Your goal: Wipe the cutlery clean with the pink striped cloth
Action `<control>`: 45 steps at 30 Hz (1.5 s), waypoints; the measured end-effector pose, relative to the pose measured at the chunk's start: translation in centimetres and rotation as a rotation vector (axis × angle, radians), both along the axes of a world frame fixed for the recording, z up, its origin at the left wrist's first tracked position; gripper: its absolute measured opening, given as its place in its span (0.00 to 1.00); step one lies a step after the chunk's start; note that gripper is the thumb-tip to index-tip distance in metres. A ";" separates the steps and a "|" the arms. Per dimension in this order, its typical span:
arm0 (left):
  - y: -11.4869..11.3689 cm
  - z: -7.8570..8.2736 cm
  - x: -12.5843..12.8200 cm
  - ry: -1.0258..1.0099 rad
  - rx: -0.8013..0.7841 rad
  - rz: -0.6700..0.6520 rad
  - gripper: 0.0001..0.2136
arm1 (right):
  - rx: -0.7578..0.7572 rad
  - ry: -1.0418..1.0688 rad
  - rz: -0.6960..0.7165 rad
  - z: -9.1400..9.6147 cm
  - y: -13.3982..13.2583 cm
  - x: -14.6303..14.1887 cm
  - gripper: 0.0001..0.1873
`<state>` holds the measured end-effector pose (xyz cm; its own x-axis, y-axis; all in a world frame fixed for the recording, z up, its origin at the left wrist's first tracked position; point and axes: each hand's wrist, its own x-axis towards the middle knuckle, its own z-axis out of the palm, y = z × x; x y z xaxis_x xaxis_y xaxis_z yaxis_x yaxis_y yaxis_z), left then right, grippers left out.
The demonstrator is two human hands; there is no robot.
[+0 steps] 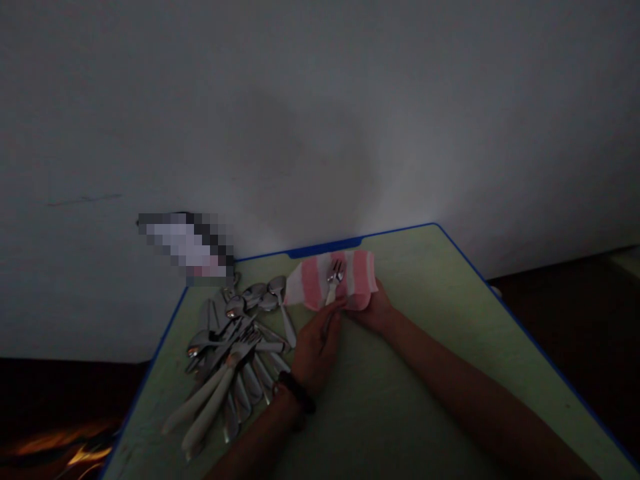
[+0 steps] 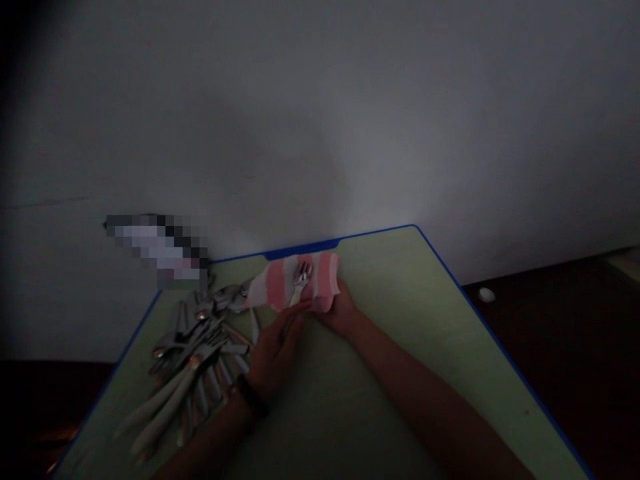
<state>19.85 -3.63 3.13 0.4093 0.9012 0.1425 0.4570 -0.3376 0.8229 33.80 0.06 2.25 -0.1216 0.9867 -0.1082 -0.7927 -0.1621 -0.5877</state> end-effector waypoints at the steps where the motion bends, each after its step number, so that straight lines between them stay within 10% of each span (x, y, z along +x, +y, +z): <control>1: 0.0 -0.1 0.0 0.003 -0.003 -0.004 0.14 | -0.032 0.030 0.012 0.2 0.0 0.0 0.12; 9: -0.2 0.0 -0.1 0.049 -0.008 -0.056 0.13 | -0.165 0.192 -0.014 0.9 0.2 -0.6 0.13; 38: -0.3 -0.3 -0.1 0.190 0.022 -0.161 0.09 | 0.017 -0.244 -0.050 -0.7 -0.5 -1.3 0.19; 45: -0.9 0.0 0.0 0.343 -0.029 -0.199 0.11 | -0.131 -0.397 -0.135 -1.7 -0.2 -1.2 0.21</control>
<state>19.88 -4.52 3.17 0.5960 0.8009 -0.0574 0.6348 -0.4262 0.6445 32.64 -0.13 0.59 0.0843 0.9657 -0.2455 -0.5284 -0.1656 -0.8327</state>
